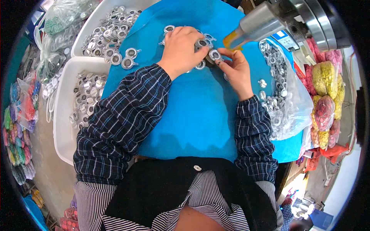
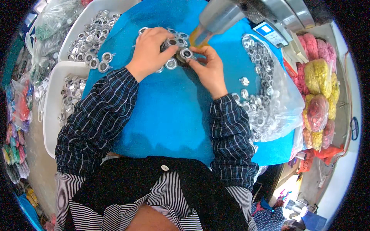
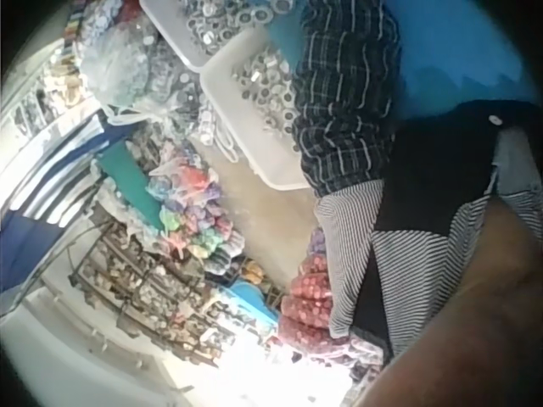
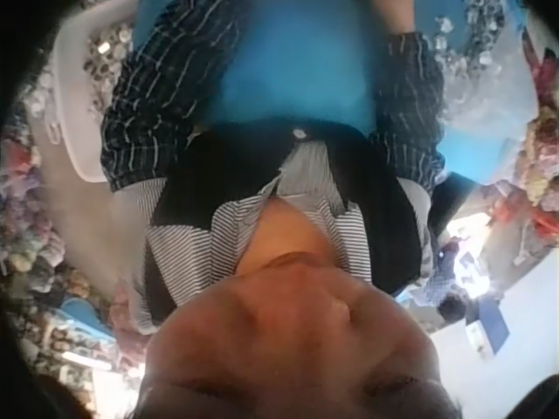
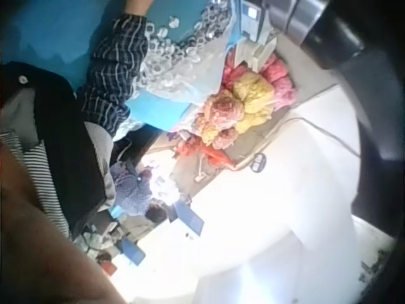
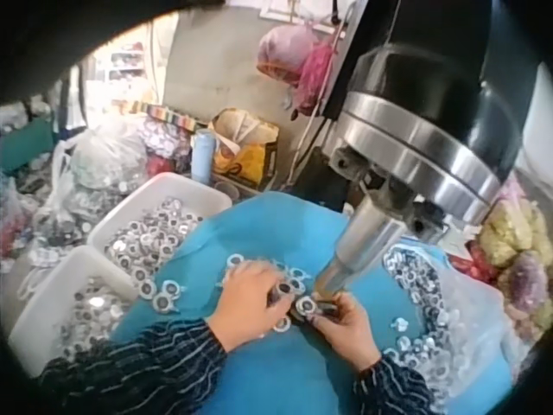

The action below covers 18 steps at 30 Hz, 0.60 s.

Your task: Assembling small metal components using a manual press machine at a workstation.

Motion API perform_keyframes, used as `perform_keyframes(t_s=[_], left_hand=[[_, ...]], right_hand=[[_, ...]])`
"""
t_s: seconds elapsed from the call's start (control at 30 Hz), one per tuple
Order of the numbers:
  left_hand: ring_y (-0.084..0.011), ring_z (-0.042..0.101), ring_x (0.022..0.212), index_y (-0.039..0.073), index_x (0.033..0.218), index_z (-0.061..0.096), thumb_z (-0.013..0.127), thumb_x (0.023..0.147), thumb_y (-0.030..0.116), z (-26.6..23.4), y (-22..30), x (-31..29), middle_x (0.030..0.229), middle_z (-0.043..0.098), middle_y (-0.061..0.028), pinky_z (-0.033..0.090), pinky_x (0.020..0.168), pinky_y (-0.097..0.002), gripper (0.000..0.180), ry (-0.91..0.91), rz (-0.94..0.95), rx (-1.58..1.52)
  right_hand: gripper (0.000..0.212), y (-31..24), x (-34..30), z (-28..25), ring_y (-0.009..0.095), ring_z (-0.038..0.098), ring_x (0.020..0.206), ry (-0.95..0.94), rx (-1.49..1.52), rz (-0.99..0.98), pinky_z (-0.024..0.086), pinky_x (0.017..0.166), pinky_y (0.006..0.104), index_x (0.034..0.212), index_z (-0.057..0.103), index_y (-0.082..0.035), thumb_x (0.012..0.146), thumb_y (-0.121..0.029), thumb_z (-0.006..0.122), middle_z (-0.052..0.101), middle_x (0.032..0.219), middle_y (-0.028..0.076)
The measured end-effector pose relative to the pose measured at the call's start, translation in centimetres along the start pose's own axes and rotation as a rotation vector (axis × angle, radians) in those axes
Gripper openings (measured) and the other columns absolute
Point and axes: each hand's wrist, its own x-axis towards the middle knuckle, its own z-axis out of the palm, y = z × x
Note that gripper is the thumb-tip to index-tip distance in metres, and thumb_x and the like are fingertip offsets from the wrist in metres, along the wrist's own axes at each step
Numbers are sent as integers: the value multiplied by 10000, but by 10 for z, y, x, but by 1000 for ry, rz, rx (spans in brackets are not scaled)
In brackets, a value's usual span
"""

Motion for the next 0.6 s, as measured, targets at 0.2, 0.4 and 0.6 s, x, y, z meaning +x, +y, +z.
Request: perform_keyframes(t_s=[0.2, 0.4, 0.6], left_hand=[[-288, 494, 1102, 99, 985, 682, 677, 749, 279, 3, 1, -2, 1108, 599, -81, 336, 962, -465, 296, 42, -24, 16], [-291, 484, 1121, 105, 1023, 673, 670, 747, 280, 4, 2, 0, 1118, 595, -84, 329, 978, -476, 326, 4, 63, -21], [-288, 493, 1103, 96, 971, 679, 671, 739, 275, 11, 11, -3, 1104, 599, -78, 338, 965, -467, 293, 1, 168, 31]], right_hand=[[405, -18, -19, -39, 192, 596, 963, -253, -837, -254, 467, 849, 348, 1126, 513, -12, 759, -7, 683, 606, 1040, 53], [357, 1, -15, -40, 158, 594, 935, -187, -516, 50, 472, 820, 302, 1064, 512, -22, 758, -22, 696, 611, 1013, 52], [301, -3, -4, -16, 117, 590, 910, 66, -136, 113, 469, 763, 253, 964, 514, -34, 751, -54, 726, 626, 984, 56]])
